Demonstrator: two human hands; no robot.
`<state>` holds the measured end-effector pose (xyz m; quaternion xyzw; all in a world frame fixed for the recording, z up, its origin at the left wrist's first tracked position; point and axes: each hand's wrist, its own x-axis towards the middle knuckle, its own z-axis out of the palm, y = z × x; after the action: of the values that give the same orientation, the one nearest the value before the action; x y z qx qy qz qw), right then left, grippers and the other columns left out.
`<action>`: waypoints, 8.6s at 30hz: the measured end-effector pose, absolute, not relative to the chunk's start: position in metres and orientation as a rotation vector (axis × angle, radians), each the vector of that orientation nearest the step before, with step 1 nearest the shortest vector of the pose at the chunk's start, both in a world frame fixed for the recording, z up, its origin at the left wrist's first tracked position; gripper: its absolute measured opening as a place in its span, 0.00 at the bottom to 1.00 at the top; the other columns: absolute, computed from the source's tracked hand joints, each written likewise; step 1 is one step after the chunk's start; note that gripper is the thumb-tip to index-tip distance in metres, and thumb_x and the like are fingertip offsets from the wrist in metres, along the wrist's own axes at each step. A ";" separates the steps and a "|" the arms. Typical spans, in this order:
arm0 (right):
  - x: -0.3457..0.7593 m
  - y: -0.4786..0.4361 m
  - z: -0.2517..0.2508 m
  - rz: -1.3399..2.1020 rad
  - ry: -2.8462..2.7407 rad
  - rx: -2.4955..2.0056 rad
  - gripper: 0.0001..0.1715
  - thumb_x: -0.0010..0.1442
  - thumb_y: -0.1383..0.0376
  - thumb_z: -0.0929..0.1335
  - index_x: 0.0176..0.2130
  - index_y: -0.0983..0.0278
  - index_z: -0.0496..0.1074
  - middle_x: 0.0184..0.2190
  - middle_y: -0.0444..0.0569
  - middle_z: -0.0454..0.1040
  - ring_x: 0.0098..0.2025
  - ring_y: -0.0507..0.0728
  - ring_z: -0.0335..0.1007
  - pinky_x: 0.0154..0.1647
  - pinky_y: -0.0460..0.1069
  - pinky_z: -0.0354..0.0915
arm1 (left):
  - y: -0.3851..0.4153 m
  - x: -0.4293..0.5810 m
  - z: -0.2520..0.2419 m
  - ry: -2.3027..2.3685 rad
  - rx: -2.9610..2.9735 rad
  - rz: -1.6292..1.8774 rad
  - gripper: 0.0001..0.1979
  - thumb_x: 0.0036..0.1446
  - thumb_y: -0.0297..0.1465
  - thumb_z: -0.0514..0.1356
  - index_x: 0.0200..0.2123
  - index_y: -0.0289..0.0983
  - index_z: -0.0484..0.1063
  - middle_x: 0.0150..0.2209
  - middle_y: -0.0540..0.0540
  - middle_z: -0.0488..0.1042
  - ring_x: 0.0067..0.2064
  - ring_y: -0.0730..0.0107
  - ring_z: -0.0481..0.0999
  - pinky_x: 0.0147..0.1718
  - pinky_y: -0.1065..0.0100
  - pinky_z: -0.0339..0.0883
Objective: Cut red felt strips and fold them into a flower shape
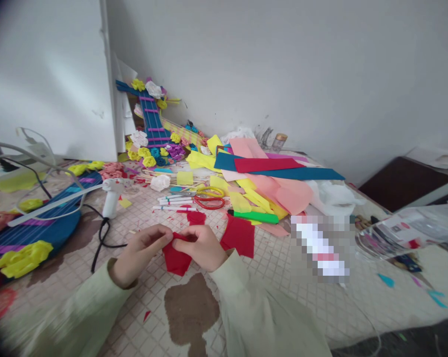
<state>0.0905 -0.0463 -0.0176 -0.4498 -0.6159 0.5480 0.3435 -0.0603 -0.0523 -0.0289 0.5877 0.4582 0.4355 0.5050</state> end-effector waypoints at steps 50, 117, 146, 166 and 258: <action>0.096 -0.040 -0.019 1.363 -1.513 -1.129 0.08 0.45 0.64 0.68 0.28 0.67 0.71 0.26 0.46 0.70 0.30 0.51 0.64 0.34 0.47 0.61 | -0.059 -0.060 -0.028 1.183 2.055 0.869 0.10 0.53 0.29 0.47 0.27 0.35 0.66 0.24 0.49 0.68 0.26 0.73 0.65 0.27 0.71 0.60; 0.094 -0.039 -0.022 1.321 -1.547 -1.121 0.09 0.45 0.63 0.67 0.28 0.67 0.71 0.25 0.45 0.70 0.29 0.51 0.63 0.32 0.46 0.60 | -0.055 -0.059 -0.029 1.129 1.667 0.926 0.09 0.49 0.33 0.52 0.25 0.32 0.67 0.23 0.48 0.68 0.26 0.72 0.66 0.25 0.71 0.61; 0.091 -0.040 -0.025 1.240 -1.588 -1.086 0.05 0.46 0.66 0.65 0.24 0.67 0.68 0.21 0.43 0.66 0.24 0.48 0.59 0.27 0.44 0.57 | -0.056 -0.057 -0.028 1.098 1.753 0.815 0.10 0.51 0.35 0.50 0.26 0.34 0.66 0.24 0.49 0.67 0.26 0.72 0.65 0.26 0.72 0.60; 0.124 -0.080 -0.029 0.282 -2.132 -0.866 0.11 0.54 0.71 0.61 0.37 0.61 0.69 0.35 0.49 0.66 0.39 0.54 0.61 0.40 0.51 0.60 | -0.056 -0.058 -0.032 0.955 1.298 0.495 0.15 0.43 0.38 0.58 0.31 0.33 0.67 0.18 0.54 0.66 0.16 0.76 0.66 0.12 0.76 0.58; 0.142 -0.070 -0.070 -0.276 -2.297 -1.020 0.06 0.49 0.71 0.62 0.29 0.63 0.68 0.28 0.45 0.69 0.32 0.52 0.60 0.45 0.55 0.46 | -0.083 -0.057 -0.044 1.340 2.719 0.681 0.11 0.47 0.23 0.55 0.37 0.39 0.64 0.38 0.47 0.66 0.40 0.63 0.64 0.37 0.62 0.59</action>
<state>0.1421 -0.0696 -0.0698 -0.3847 -0.8661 -0.1039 0.3017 -0.0568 -0.0826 -0.0438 0.8751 0.4312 0.2192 0.0175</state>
